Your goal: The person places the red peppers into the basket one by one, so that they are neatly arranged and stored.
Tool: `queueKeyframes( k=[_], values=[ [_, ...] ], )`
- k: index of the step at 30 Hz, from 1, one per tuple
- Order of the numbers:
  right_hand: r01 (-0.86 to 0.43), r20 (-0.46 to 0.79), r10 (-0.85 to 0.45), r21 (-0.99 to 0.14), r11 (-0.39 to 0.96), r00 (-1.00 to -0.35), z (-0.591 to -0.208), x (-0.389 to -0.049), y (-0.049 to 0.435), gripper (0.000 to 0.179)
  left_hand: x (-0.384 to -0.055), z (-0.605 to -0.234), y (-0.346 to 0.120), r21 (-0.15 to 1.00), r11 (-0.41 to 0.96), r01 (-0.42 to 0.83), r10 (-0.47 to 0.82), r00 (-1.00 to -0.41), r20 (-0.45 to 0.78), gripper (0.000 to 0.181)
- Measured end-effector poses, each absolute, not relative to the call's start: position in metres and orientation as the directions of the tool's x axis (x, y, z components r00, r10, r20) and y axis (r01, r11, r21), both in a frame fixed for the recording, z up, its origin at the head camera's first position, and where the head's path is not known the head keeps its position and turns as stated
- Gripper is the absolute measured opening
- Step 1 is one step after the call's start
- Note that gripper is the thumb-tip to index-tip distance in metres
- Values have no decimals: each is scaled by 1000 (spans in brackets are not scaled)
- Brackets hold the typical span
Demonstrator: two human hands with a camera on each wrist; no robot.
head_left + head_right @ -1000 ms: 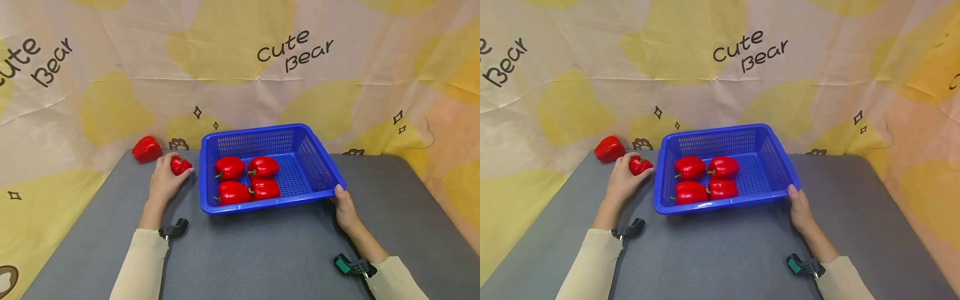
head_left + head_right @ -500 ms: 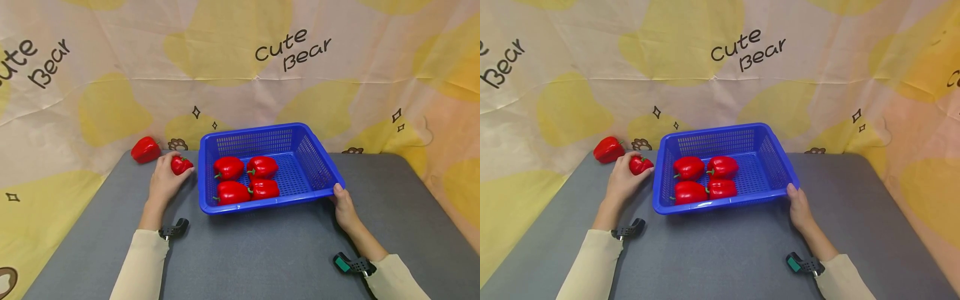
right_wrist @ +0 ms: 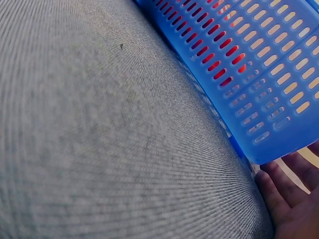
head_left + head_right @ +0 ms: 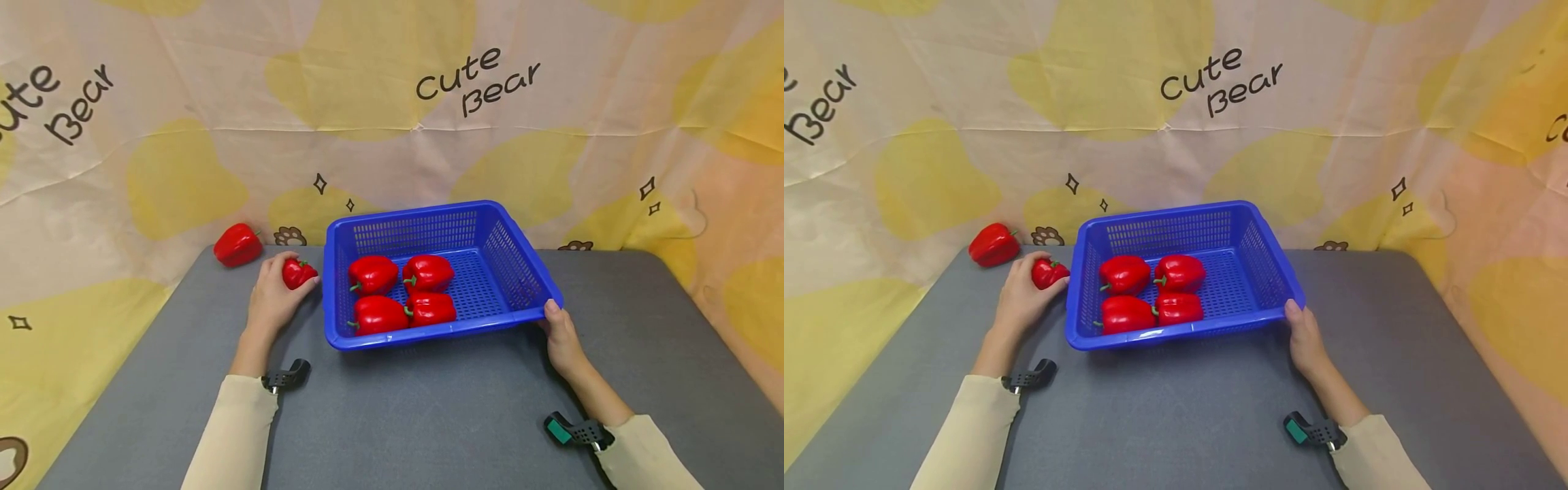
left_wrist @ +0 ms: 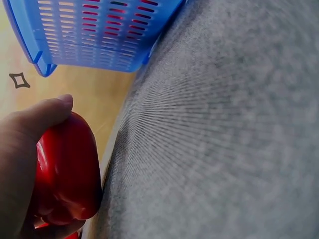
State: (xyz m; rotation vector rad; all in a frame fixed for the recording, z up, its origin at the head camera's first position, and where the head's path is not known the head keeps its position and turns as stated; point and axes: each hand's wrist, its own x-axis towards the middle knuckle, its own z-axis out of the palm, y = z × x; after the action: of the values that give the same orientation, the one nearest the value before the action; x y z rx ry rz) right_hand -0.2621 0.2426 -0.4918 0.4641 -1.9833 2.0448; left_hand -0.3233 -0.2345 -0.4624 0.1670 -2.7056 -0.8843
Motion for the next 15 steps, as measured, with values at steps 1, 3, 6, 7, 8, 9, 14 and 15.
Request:
queueKeyframes(
  k=[1,3,6,7,8,9,14,15],
  values=[
    [-395,396,-38,-918,-36,-917,-492,-262,243,35,-323,-462,-235,595,804,-22,-198,-952,233,62],
    [-394,395,-37,-919,-34,-918,-492,-262,243,36,-324,-462,-235,599,800,-22,-199,-952,231,62],
    [-392,393,-35,-919,-34,-919,-492,-262,243,38,-324,-461,-235,606,795,-20,-198,-953,228,62],
    [-391,392,-35,-920,-32,-919,-492,-261,243,38,-324,-461,-235,610,792,-20,-198,-954,226,62],
    [-391,392,-35,-920,-30,-919,-491,-261,243,39,-323,-460,-235,614,789,-19,-198,-954,225,62],
    [-390,391,-34,-920,-31,-920,-491,-261,243,39,-323,-459,-235,620,785,-16,-198,-954,226,62],
    [-397,398,-39,-917,-34,-916,-492,-262,242,37,-322,-454,-233,649,760,7,-203,-947,249,62],
    [-400,401,-40,-916,-36,-915,-492,-262,242,36,-321,-452,-233,654,756,10,-206,-945,253,62]
  ],
)
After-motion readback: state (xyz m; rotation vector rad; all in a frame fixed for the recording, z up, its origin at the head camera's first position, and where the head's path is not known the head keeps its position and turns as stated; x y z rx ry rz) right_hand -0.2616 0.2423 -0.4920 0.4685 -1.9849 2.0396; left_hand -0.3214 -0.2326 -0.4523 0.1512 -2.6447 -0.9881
